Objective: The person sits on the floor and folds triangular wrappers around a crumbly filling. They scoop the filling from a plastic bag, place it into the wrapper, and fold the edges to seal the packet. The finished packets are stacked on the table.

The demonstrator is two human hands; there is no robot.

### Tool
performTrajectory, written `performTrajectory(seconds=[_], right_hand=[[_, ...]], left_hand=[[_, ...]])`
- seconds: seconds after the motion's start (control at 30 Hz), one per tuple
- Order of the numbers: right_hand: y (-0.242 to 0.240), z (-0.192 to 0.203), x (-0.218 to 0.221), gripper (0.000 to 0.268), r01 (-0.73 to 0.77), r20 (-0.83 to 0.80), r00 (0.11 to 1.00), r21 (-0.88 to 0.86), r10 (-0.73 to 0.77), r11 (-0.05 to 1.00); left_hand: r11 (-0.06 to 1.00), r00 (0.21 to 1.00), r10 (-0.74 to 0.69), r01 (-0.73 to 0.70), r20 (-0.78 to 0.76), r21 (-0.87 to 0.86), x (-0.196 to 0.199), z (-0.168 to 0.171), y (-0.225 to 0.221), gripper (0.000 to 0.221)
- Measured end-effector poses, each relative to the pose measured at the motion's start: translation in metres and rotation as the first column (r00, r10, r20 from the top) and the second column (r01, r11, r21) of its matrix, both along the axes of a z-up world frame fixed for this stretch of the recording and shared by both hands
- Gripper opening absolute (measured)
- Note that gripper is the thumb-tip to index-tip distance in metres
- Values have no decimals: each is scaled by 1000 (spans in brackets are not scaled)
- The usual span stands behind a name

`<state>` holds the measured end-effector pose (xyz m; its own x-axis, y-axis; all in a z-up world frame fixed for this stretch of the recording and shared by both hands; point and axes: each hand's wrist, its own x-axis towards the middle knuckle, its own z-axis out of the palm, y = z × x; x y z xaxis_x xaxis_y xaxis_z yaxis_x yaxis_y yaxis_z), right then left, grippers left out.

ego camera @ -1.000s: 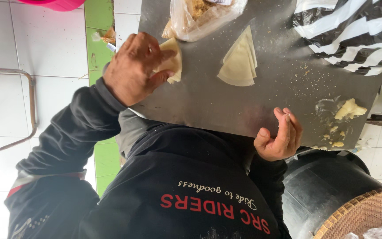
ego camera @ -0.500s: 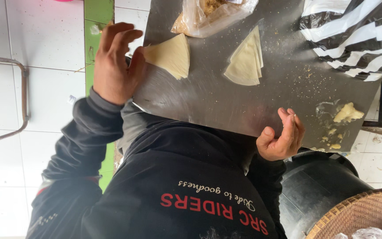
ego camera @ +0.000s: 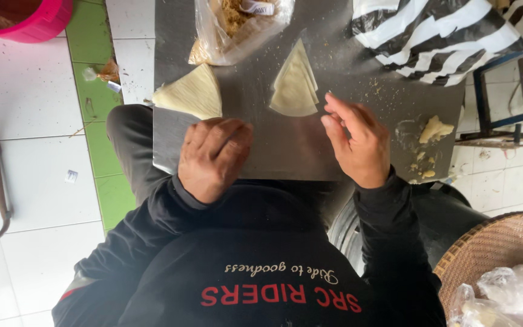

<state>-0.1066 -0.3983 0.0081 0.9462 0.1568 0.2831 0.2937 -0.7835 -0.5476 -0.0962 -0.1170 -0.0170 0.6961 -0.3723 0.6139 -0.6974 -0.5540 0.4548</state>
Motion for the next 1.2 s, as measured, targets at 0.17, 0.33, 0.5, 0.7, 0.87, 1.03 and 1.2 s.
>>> performTrajectory(seconds=[0.17,0.33,0.5,0.7,0.87,1.03,1.2], right_hand=[[21,6,36,35,-164,102,979,-107,175,981],[29,8,76,33,-171,145,968,-206,203,963],[24,8,119,30,-224,120,964,-118,238,967],[50,-16,180,38,-288,210,905,-336,370,897],[61,-23,188,43,-290,134,926,-350,354,891],[70,-20,187,36,-241,7,967,-281,253,929],[66,-11,191,32,-349,11,934,-172,356,921]], left_hand=[[992,992,128,-128,1,-18,0,-5,9,31],[997,996,83,-82,35,-11,3,0,9,33],[992,993,113,-115,41,49,16,3,1,33],[951,973,212,-227,93,208,78,-15,-21,49],[930,959,281,-266,-25,252,118,-42,-27,55],[901,953,303,-280,-18,332,118,-58,-23,52],[897,949,314,-306,28,319,119,-63,-21,55]])
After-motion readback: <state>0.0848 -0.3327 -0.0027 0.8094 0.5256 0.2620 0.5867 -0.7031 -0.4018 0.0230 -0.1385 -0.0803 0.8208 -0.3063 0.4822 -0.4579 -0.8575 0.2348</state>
